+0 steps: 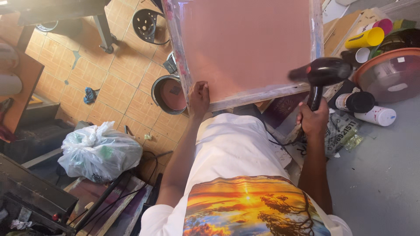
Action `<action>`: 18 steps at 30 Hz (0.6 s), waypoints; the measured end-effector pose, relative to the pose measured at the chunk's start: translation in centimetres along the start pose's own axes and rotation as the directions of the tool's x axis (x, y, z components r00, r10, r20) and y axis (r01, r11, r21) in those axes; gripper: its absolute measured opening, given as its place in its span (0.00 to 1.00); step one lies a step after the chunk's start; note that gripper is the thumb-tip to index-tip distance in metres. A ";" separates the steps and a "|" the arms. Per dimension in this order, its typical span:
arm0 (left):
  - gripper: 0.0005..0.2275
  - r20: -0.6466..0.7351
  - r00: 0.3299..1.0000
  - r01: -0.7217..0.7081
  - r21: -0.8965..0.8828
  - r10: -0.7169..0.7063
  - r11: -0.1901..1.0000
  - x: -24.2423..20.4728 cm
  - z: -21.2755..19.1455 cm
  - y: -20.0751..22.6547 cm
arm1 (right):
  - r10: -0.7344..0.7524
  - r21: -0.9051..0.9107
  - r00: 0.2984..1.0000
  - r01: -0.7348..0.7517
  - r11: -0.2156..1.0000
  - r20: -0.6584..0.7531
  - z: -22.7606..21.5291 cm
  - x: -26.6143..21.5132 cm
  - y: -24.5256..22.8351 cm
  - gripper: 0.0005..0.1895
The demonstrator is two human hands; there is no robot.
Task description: The person uses a hair dryer to dry a pink-painted rectangular surface. They move the hair dryer back and forth across the surface while occasionally touching it with their left hand to check the drying progress.
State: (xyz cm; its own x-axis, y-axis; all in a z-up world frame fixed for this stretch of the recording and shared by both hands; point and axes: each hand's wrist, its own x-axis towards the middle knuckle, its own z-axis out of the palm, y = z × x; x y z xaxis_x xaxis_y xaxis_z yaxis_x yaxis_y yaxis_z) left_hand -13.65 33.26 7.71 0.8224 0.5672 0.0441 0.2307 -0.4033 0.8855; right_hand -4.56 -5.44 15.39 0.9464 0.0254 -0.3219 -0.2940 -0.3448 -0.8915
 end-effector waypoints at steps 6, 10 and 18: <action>0.04 -0.193 0.973 -0.081 0.208 0.122 0.975 0.2 1.1 -2.6 | -0.008 0.134 0.999 0.002 0.991 0.047 -0.3 1.8 -0.3 0.12; 0.15 -0.262 0.964 0.128 0.277 -0.053 0.952 0.3 1.2 -2.8 | 0.037 0.304 0.998 -0.049 0.951 0.044 0.4 3.5 -1.9 0.16; 0.21 -0.206 0.966 0.212 0.304 -0.153 0.929 0.9 0.3 -2.7 | -0.040 0.197 0.999 0.033 0.980 0.035 0.8 6.1 -3.6 0.15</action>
State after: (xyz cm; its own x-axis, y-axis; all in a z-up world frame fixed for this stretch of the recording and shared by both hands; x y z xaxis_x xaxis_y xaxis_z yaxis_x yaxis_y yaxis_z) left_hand -13.39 34.68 5.22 0.6523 0.7580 0.0024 0.5467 -0.4726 0.6912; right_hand 2.15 -3.31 16.35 0.9523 0.0722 -0.2966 -0.2833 -0.1524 -0.9468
